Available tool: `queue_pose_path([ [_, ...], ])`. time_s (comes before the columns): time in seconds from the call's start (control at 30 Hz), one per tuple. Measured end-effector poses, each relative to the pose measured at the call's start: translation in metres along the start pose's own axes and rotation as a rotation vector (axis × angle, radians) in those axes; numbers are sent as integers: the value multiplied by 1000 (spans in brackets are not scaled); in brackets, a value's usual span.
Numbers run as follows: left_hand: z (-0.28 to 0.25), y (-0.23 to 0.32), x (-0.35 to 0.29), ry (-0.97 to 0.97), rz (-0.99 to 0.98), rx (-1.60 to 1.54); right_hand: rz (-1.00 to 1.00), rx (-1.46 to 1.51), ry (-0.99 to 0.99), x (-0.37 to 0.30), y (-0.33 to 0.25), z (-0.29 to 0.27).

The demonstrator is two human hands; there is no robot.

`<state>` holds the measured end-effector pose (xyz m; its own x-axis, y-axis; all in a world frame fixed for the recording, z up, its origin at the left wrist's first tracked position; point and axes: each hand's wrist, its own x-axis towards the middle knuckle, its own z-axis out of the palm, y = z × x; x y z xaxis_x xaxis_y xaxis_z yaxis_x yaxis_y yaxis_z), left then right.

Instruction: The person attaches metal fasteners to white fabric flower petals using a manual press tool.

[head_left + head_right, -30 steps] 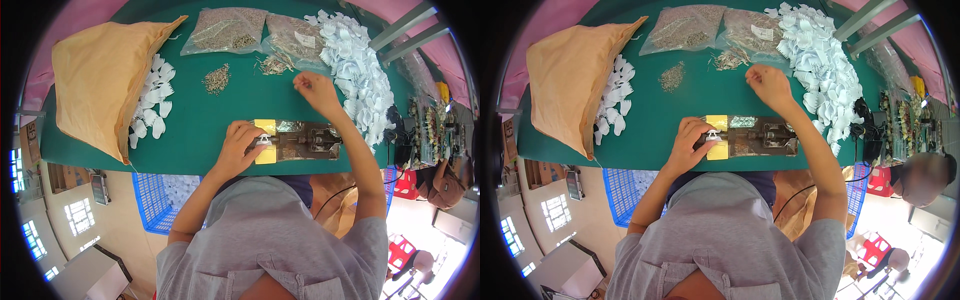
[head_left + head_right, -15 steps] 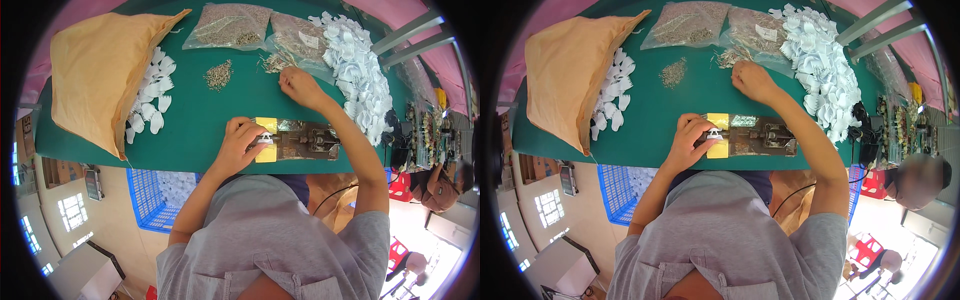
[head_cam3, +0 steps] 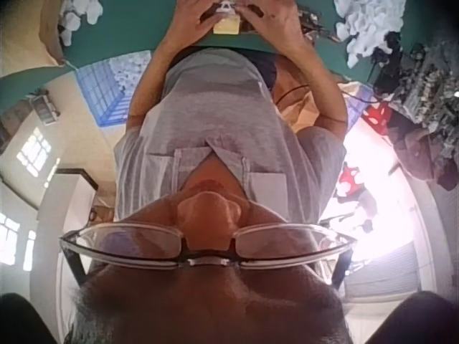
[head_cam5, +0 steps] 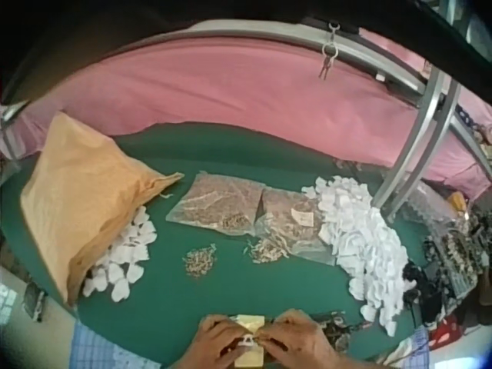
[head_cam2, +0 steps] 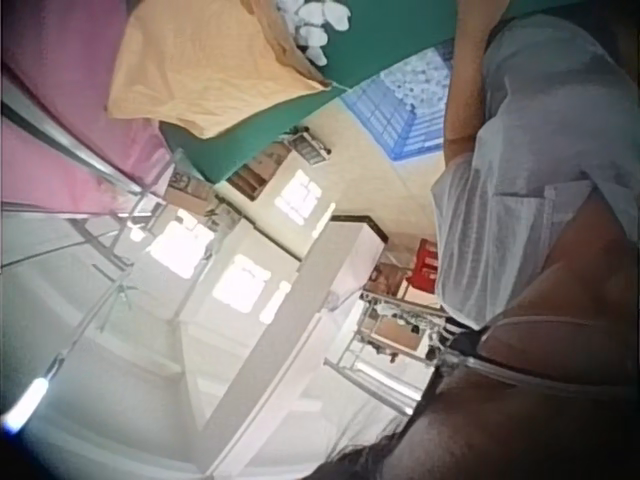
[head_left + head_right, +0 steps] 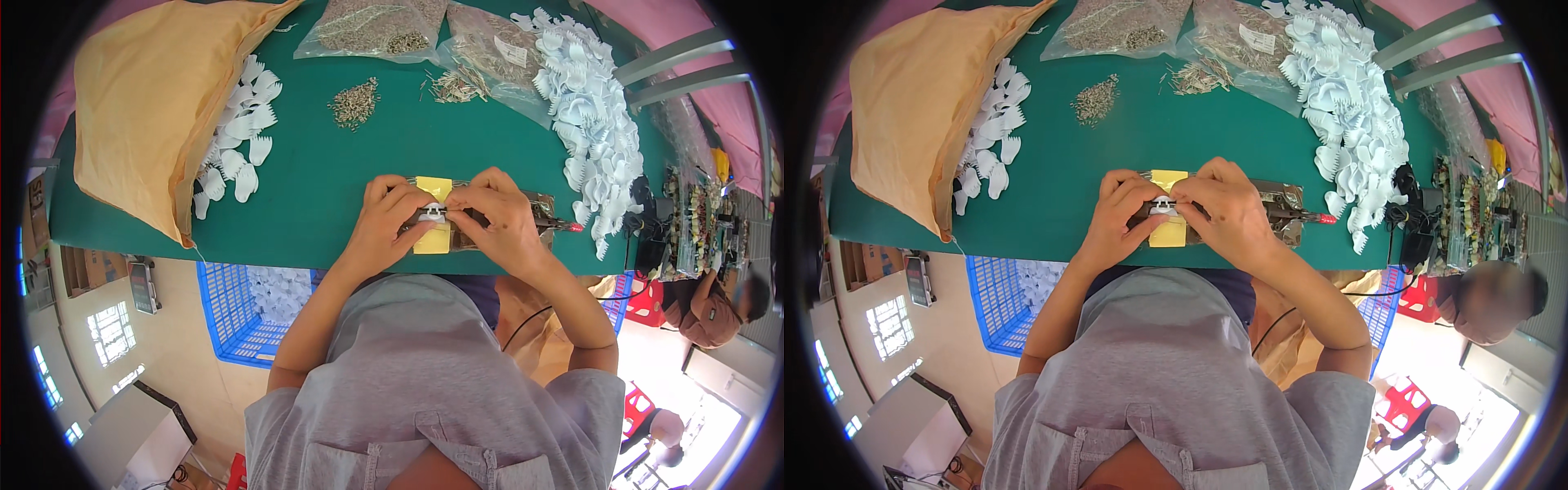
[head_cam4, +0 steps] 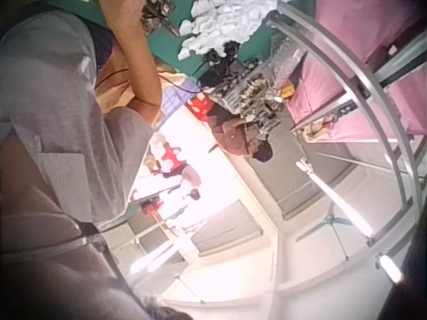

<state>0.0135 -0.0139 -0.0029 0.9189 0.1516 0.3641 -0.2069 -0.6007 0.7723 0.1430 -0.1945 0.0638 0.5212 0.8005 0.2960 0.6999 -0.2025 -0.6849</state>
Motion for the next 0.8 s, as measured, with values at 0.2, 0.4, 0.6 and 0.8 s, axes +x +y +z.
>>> queue_pose_path([
  [0.2, -2, -1, 1, -2, 8, -15, -36, -24, -51, 9, -3, -8],
  [0.4, -4, 0, 2, 0, 24, -1, 134, 23, -176, 96, 39, 12],
  [0.6, -1, 1, 0, -15, 10, -49, 73, -40, -90, 156, 81, 81],
  [0.8, -1, -1, -1, -9, 17, -60, 132, -256, 7, 164, 75, 94],
])
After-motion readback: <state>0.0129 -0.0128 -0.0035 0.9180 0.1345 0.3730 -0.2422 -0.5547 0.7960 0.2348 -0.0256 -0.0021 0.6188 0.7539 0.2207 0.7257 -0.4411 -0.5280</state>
